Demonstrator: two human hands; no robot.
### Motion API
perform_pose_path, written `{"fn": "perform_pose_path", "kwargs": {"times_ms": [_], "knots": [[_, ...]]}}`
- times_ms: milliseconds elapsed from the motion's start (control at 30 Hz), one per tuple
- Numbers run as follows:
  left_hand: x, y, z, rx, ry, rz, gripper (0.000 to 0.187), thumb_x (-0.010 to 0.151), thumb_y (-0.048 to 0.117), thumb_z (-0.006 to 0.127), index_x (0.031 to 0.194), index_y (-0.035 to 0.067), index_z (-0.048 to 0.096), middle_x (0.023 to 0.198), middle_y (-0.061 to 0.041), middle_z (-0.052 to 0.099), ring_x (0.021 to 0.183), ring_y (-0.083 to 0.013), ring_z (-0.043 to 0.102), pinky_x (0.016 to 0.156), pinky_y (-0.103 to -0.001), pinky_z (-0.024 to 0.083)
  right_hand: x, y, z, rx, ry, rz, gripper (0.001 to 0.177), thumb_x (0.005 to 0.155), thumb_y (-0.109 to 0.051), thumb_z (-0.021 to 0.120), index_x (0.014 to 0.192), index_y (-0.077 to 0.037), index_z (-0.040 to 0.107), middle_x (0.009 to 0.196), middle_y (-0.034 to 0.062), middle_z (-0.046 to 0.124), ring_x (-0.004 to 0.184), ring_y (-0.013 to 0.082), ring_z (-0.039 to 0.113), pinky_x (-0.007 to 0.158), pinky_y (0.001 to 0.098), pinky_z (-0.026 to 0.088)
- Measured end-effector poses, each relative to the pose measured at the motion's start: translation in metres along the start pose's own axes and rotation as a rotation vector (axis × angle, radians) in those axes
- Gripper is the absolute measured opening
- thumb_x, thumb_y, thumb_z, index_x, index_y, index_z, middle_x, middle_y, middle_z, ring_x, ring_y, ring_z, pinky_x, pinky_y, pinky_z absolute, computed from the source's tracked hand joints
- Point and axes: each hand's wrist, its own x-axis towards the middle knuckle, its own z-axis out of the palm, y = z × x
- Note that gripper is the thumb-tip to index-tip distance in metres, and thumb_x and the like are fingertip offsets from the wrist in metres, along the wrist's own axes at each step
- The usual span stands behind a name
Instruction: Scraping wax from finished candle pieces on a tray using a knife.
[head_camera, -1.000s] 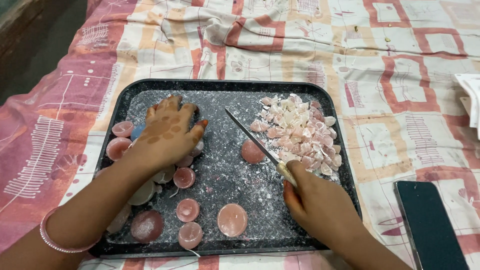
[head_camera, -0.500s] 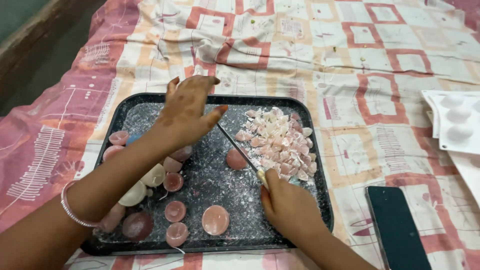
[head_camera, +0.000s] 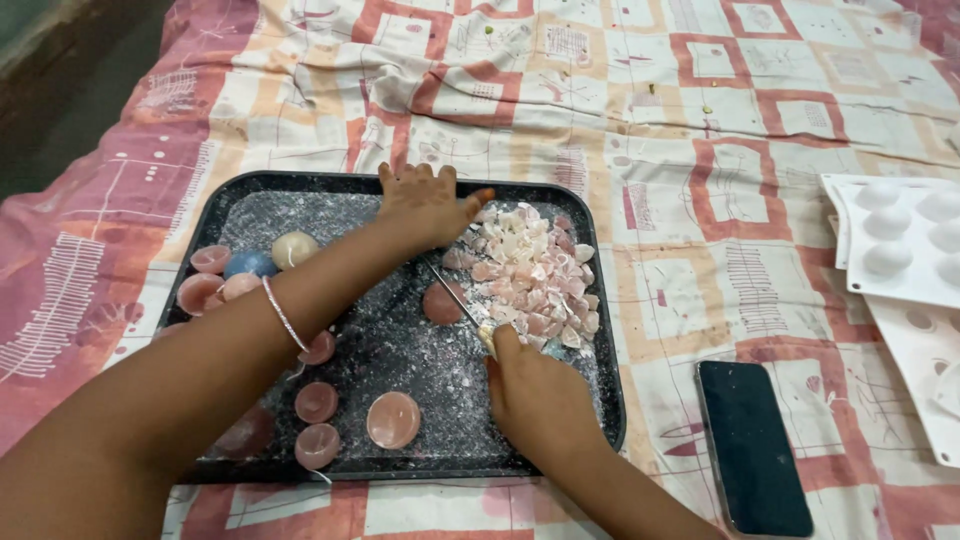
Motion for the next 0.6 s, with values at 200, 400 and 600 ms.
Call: {"fn": "perform_pose_path", "kwargs": {"times_ms": [200,400,600], "knots": [[-0.007,-0.005,0.001,0.022,0.039,0.042,0.084,0.098,0.074,0.032,0.145,0.005,0.047,0.146,-0.024,0.049,0.145,-0.0391,0.037,0.121,-0.064,0.010,0.003,-0.001,0.002,-0.008,-0.044,0.026,0.020,0.098,-0.025,0.054,0.104,-0.007,0.048,0.080,0.0217,0.069,0.072,0.0430,0.069,0.064,0.0556,0.053],[-0.007,-0.012,0.014,0.008,0.111,0.097,0.084,0.097,0.073,0.034,0.146,0.006,0.045,0.148,-0.023,0.046,0.145,-0.0376,0.036,0.120,-0.061,0.014,0.003,0.004,0.003,0.033,-0.016,0.022,0.021,0.096,-0.023,0.056,0.105,-0.006,0.049,0.081,0.0221,0.069,0.073,0.0440,0.069,0.065,0.0566,0.053],[-0.008,-0.016,0.002,-0.025,0.084,0.117,0.088,0.093,0.077,0.034,0.148,0.008,0.042,0.150,-0.022,0.043,0.146,-0.0366,0.033,0.119,-0.062,0.016,0.012,-0.005,-0.008,0.135,-0.095,0.117,0.025,0.096,-0.030,0.057,0.107,-0.009,0.053,0.082,0.0223,0.071,0.077,0.0439,0.070,0.067,0.0562,0.052]]}}
